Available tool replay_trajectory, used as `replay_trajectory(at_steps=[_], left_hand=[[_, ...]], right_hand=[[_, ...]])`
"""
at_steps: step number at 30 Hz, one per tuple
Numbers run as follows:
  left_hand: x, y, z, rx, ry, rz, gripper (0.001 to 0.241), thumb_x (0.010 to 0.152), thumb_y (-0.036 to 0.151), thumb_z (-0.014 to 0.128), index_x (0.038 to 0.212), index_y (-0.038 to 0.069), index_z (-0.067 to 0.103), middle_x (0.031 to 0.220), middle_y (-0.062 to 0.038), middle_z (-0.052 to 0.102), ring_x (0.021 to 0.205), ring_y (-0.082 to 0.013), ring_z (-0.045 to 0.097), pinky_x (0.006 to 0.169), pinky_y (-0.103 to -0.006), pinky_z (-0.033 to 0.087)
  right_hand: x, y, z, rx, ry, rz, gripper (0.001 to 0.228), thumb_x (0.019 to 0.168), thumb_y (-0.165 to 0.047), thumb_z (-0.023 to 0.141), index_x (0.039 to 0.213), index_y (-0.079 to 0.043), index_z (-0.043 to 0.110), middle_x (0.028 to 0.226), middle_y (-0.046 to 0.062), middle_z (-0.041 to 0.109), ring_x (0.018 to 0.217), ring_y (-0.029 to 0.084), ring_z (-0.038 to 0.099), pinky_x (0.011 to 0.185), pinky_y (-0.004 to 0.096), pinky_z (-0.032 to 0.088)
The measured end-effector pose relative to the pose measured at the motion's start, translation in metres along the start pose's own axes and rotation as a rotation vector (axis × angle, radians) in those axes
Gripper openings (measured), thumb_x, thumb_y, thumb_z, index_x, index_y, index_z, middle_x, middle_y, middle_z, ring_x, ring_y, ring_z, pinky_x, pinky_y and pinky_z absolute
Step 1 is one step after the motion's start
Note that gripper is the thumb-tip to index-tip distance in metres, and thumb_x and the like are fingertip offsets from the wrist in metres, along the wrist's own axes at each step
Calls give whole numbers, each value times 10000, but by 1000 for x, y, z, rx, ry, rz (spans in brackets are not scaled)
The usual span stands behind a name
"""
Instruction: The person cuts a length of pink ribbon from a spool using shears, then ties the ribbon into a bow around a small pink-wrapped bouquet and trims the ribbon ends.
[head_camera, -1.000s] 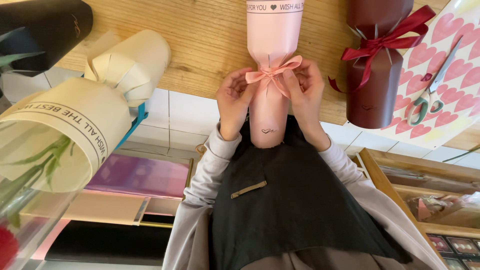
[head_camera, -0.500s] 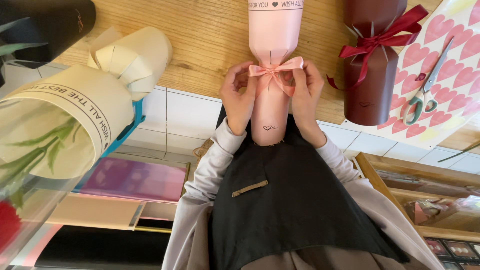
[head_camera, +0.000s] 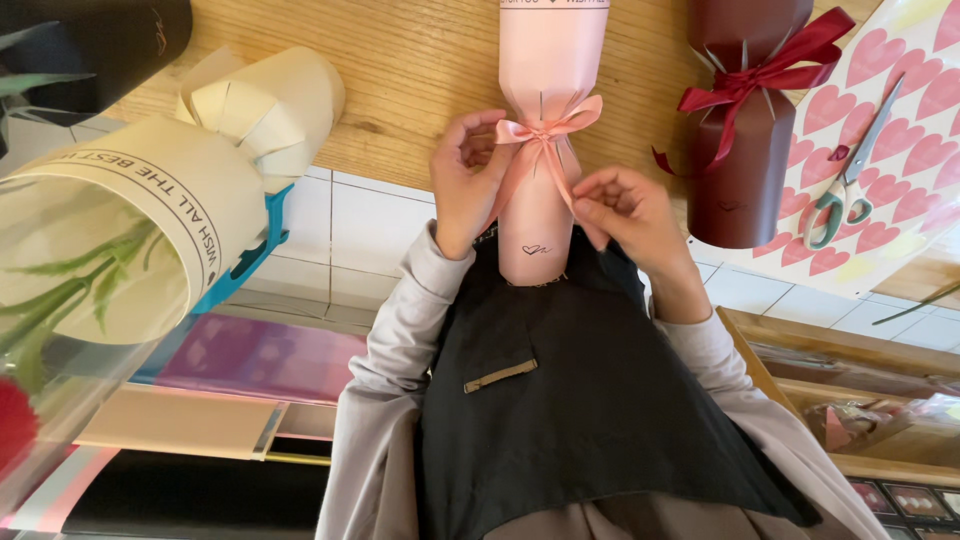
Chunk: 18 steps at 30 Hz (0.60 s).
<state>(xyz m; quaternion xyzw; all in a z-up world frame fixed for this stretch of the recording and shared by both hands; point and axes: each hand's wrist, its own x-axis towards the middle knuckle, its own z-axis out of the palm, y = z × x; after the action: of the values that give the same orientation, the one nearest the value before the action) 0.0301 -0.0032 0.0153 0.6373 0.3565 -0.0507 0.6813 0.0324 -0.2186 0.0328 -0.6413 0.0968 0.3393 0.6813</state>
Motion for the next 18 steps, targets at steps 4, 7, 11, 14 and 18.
replay_trajectory(at_steps=[4,7,11,14,18], left_hand=[[-5,2,7,-34,28,7,215,905,166,771,1113,124,736,990,-76,728,818,-141,698,742,-234,546],[-5,-2,9,-42,28,33,229,916,119,737,1144,102,727,1013,-112,717,827,-171,709,756,-269,568],[-8,-1,7,-19,36,83,253,936,69,684,1186,88,708,1072,-138,710,825,-185,724,763,-296,590],[-4,-18,6,32,28,128,228,953,72,695,1180,79,705,1029,-144,722,822,-203,752,740,-284,596],[-11,-11,7,0,39,141,190,962,63,693,1148,78,727,1000,-136,727,817,-181,740,731,-264,595]], right_hand=[[-9,2,8,-11,-31,35,283,906,-61,790,1161,4,683,881,80,722,741,65,652,698,206,536],[-9,-1,12,-55,-48,35,296,921,-85,780,1188,-10,676,915,86,733,788,81,664,751,233,544],[-14,-15,22,-114,-36,-1,197,977,-115,734,1151,-29,696,867,66,720,773,90,653,758,244,528],[-14,-10,22,-157,-35,-33,174,987,-125,728,1131,-29,706,836,78,710,752,102,640,740,253,530],[0,9,7,-119,6,-29,143,1033,-121,667,1106,-2,697,782,109,692,695,139,671,666,262,571]])
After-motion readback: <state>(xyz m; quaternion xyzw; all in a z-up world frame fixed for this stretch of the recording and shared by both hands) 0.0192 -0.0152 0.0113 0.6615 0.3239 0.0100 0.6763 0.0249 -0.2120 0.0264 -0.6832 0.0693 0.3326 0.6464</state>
